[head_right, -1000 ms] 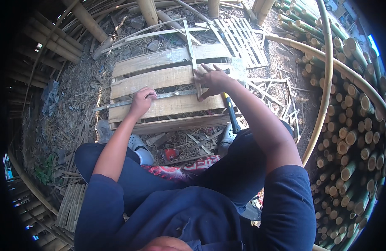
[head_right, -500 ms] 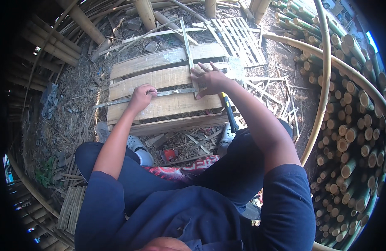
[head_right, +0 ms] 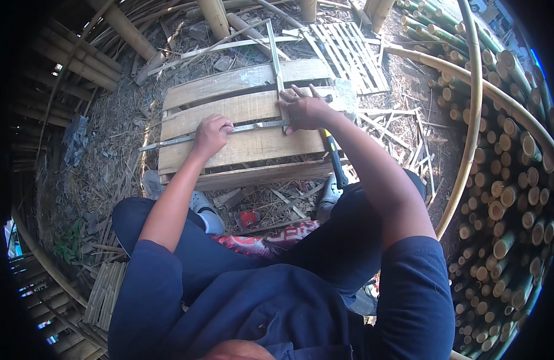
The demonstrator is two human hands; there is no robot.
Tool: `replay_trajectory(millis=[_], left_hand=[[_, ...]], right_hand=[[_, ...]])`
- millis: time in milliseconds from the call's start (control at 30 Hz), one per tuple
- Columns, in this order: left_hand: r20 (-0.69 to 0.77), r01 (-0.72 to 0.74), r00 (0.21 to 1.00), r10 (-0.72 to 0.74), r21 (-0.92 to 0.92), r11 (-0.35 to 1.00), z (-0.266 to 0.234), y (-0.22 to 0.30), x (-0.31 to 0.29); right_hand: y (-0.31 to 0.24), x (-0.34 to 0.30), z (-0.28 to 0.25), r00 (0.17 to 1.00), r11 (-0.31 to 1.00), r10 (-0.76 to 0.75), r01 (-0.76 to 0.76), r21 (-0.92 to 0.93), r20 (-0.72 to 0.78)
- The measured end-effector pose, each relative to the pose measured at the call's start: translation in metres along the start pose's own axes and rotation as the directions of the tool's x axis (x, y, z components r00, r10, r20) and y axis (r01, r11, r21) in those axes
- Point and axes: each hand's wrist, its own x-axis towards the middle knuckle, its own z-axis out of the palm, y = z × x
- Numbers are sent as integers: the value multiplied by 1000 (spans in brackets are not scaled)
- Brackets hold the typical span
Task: The person assembles bamboo parts by aligning strips of wood and using a hammer to drive nails through them, while holding a large stone on the workspace to provide stability.
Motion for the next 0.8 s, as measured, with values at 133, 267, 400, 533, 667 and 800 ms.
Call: replay_trajectory(millis=[133,267,400,533,667,800], left_hand=[[17,19,1000,-18,-40,999,1,0,3],[24,34,999,-33,-60,998,0,4,4],[47,15,999,-9,-128,992,0,7,8],[48,-48,997,57,-158,986,2,13,11],[8,-81,996,87,-312,947,14,32,23],[20,-146,986,168,-395,907,25,60,48]], right_hand=[[1,1,-1,1000,1000,21,-21,20,13],[-3,1,-4,998,998,49,-50,24,47],[-4,-1,-6,996,997,66,-69,41,61],[-15,-1,-22,985,994,98,-104,36,140],[-19,0,-26,976,990,123,-132,39,180],[-13,2,-18,974,987,128,-143,70,184]])
